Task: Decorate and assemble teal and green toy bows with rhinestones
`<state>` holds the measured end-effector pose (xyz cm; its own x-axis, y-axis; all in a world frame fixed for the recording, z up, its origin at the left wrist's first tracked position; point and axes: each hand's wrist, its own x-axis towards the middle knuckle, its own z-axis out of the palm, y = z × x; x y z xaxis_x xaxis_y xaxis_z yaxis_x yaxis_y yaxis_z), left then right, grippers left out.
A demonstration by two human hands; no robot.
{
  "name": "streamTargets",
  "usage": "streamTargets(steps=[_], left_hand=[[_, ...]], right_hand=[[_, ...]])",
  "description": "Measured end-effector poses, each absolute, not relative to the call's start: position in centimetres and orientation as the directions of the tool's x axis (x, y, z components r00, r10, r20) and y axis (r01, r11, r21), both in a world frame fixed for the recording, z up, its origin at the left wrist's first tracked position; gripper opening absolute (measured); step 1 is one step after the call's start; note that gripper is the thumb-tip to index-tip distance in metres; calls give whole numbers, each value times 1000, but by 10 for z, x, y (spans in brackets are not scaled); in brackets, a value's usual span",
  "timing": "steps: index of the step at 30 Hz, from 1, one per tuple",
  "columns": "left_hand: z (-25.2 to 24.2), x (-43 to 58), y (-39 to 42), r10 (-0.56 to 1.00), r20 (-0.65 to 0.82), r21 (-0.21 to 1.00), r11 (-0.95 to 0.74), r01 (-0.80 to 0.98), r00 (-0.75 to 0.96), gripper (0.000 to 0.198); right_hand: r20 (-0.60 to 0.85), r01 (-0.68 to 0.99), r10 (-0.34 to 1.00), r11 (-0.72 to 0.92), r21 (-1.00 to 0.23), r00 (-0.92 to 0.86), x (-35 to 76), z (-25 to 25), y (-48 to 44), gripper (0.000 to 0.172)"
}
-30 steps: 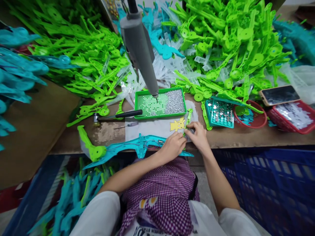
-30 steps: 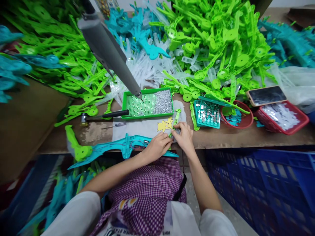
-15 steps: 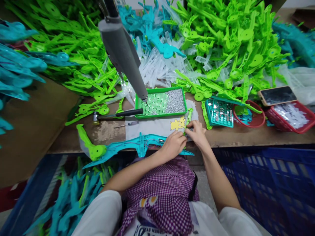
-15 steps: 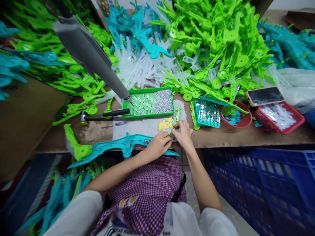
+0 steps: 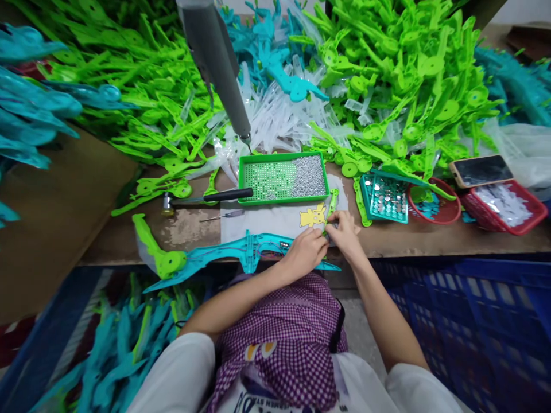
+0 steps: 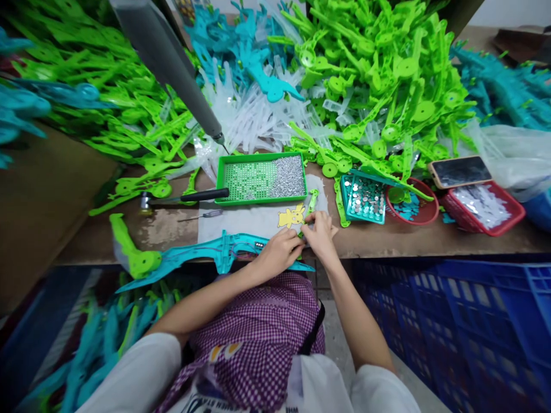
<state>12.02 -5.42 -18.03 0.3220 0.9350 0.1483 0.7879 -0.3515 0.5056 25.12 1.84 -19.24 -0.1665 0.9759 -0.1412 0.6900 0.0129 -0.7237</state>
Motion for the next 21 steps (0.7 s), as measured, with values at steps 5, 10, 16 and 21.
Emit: streamTargets(steps=[5,10,16,21], left_hand=[[-179,120,-54,931,149,513,-360,779,332,22],[-180,119,-53,932,148,542,-355,762,329,22],[-179,120,-54,931,159,532,-361,766,328,22],[-179,119,-53,933,150,545,-355,760,328,20]], right_hand=[[-183,677,959,12,-736,-215,255,-193,20,17],[-172,649,953,33,-760,-250,260,-194,22,17],[-165,672,964,19,-740,-209,256,-195,21,16],[-150,698,974,14,-716,-173,249,-194,18,17]])
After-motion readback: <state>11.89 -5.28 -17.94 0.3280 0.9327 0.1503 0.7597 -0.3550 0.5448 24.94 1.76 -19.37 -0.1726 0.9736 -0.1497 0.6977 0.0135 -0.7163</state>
